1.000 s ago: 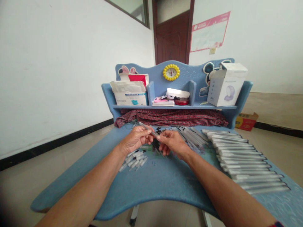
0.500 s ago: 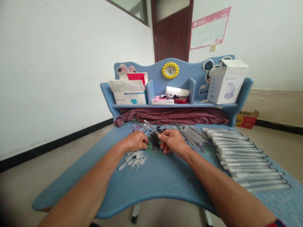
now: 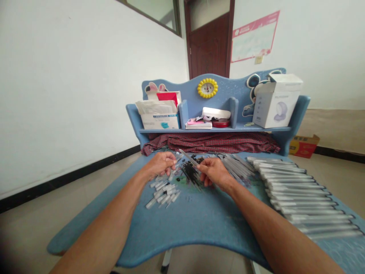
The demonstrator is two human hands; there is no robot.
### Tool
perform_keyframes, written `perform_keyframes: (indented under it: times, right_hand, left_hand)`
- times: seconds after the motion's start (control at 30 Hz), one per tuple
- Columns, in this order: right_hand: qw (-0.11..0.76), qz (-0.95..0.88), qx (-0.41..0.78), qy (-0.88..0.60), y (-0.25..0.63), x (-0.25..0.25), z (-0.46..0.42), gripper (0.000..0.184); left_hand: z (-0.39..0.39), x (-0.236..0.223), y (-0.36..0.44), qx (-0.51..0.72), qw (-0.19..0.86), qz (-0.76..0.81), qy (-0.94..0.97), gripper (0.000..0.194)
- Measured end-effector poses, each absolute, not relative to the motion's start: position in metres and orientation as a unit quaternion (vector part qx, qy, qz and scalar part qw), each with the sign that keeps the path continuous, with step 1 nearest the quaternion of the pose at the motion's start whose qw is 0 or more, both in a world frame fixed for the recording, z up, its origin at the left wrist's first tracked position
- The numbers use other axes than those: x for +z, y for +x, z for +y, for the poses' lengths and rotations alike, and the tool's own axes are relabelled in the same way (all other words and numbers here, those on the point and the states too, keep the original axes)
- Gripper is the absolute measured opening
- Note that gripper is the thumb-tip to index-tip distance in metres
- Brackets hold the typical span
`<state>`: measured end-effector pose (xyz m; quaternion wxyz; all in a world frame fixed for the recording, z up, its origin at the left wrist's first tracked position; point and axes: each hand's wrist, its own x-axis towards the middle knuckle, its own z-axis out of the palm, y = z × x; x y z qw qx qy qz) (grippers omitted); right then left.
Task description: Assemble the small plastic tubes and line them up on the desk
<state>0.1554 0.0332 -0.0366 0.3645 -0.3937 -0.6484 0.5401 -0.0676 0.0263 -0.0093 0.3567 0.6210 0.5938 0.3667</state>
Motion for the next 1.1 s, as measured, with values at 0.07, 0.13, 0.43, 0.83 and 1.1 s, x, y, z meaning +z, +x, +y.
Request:
perform_keyframes:
  times: [0.07,0.13,0.43,0.83,1.1]
  right_hand:
    - [0.353,-0.655,0.538,-0.395,0.156,-0.038,0.033,0.024]
    - [0.343,-0.663,0.537,-0.393,0.157,-0.039,0.033,0.023]
    - [0.323,-0.676,0.529,-0.398,0.153,-0.040,0.029,0.021]
    - [0.322,-0.681,0.523,-0.399,0.153,-0.041,0.029,0.019]
    - [0.314,-0.688,0.516,-0.401,0.153,-0.042,0.029,0.019]
  left_hand:
    - [0.028,-0.008,-0.072,0.422,0.373,0.586,0.582,0.011]
    - [0.029,-0.008,-0.076,0.466,0.398,0.570,0.548,0.013]
    - [0.025,-0.003,-0.075,0.509,0.442,0.534,0.510,0.015]
    - [0.028,-0.006,-0.078,0.535,0.448,0.517,0.497,0.016]
    - [0.029,-0.009,-0.080,0.513,0.448,0.515,0.521,0.018]
